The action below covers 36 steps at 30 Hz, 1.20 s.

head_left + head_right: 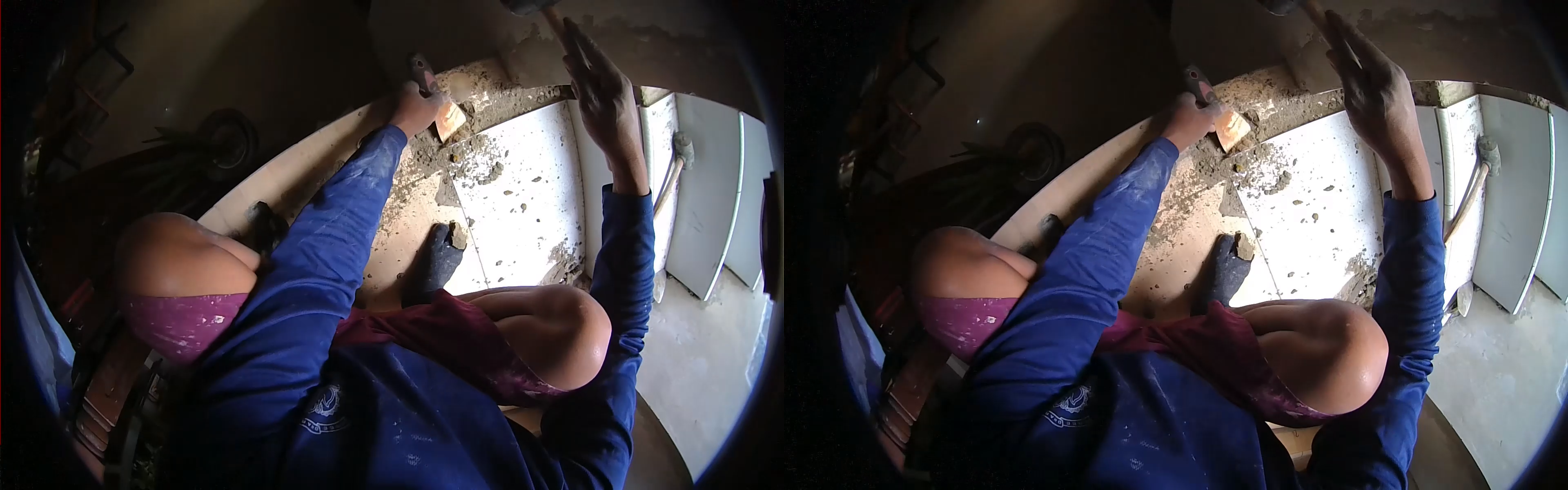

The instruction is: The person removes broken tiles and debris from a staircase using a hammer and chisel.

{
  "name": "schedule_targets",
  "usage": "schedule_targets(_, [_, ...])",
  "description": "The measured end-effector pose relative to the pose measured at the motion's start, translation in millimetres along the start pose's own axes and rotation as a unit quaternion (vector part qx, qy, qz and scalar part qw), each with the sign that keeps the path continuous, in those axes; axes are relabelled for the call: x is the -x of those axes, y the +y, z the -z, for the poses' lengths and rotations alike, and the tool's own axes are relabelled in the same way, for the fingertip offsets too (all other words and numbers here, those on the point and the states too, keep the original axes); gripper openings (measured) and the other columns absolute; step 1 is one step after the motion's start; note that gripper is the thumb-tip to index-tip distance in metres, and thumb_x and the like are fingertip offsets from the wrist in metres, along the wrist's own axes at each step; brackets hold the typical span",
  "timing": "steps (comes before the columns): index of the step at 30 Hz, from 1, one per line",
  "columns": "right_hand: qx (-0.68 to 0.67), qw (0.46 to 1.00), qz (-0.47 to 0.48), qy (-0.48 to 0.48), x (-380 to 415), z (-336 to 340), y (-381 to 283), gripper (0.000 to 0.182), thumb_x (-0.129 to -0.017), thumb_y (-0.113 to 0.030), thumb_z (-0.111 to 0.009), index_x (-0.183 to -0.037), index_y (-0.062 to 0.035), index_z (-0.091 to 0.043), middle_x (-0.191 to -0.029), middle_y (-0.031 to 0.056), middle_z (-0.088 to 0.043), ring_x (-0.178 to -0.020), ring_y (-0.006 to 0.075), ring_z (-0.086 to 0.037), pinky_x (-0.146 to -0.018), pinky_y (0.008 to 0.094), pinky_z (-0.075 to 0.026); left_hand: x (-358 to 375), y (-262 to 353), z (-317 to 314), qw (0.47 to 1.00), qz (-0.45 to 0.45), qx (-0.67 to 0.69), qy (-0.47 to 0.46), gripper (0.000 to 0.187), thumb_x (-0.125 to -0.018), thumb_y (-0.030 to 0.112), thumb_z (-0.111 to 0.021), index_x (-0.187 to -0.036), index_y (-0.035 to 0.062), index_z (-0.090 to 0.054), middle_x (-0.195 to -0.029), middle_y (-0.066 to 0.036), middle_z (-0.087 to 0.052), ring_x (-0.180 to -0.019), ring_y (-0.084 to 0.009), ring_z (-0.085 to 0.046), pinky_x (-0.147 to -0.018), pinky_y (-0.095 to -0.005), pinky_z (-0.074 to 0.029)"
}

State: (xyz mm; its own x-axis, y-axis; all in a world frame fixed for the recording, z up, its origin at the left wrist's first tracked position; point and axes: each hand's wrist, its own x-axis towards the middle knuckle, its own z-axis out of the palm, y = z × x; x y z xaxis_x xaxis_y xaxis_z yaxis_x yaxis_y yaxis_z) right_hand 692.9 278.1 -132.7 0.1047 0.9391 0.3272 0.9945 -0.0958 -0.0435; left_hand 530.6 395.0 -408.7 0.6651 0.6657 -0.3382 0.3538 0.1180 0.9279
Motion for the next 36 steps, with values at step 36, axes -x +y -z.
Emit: schedule_targets(36, [-0.283, 0.874, -0.395, 0.007, 70, -6, -38, 0.044, -0.095, -0.012, -0.058, -0.136, -0.0039, -0.049, -0.118, 0.0083, -0.063, -0.095, 0.0156, -0.059, -0.081, 0.027, -0.048, 25, 54, -18, 0.99, -0.012, -0.102, -0.098, 0.037, -0.083, 0.029, -0.065, -0.112, 0.0054, -0.061, -0.104, -0.016, -0.067, -0.097, -0.0295, -0.064, -0.087, -0.0374, -0.048])
